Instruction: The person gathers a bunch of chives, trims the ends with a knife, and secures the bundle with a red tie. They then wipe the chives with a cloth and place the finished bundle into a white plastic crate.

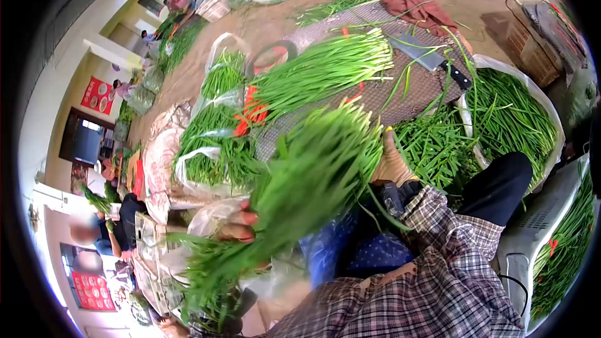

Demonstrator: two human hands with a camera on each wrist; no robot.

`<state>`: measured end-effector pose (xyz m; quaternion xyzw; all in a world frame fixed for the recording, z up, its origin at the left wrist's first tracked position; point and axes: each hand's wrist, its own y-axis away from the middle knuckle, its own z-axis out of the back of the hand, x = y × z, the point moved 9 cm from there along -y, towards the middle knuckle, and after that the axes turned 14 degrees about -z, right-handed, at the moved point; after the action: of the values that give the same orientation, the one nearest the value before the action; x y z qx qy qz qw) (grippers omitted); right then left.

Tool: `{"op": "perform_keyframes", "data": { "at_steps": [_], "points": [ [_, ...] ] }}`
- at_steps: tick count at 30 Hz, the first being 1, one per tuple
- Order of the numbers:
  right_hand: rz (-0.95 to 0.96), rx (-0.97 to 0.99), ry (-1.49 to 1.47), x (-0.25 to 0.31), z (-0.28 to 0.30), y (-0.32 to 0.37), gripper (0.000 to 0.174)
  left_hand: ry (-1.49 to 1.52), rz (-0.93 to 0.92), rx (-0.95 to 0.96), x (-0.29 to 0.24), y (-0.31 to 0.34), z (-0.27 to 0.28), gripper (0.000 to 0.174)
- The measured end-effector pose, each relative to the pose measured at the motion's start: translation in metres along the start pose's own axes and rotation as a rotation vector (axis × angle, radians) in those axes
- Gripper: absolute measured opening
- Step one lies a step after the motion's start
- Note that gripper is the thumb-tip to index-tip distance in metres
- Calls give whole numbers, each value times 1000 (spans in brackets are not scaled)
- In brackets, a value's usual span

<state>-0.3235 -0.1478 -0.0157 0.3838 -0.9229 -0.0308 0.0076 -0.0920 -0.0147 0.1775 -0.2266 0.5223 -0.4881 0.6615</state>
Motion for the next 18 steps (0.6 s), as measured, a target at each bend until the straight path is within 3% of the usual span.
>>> {"op": "perform_keyframes", "data": {
  "at_steps": [1, 2, 5, 7, 9, 11, 13, 15, 17, 18],
  "points": [
    [30, -72, 10, -3, 7, 0, 77, -4, -57, -43, -13, 19, -8, 75],
    [34, -61, 1, -8, 18, -6, 73, -11, -52, -47, -29, 22, -2, 75],
    [27, -131, 73, -16, 25, -4, 72, 498, 1020, 216, -26, 68, -2, 63],
    [9, -141, 82, -14, 27, -2, 72, 298, 1326, 503, -20, 102, 28, 37],
    [-2, -150, 85, -16, 30, -1, 73, 64, 1203, 373, 23, 72, 60, 30],
    [-36, -118, 34, -18, 29, -1, 73, -108, 1077, 124, 87, 44, 95, 34],
    [-1, -140, 57, -13, 42, -3, 73, -61, 1070, -120, 132, 1, 62, 46],
    [-10, -167, 69, -12, 50, -1, 72, 191, 1214, 16, 182, 8, 10, 60],
    [-20, -150, 12, -16, 45, 1, 87, 15, 1235, 433, 208, 9, -40, 66],
    [-10, -176, 7, -14, 43, 1, 87, 23, 1057, 635, 213, 6, -58, 67]
  ]
}}
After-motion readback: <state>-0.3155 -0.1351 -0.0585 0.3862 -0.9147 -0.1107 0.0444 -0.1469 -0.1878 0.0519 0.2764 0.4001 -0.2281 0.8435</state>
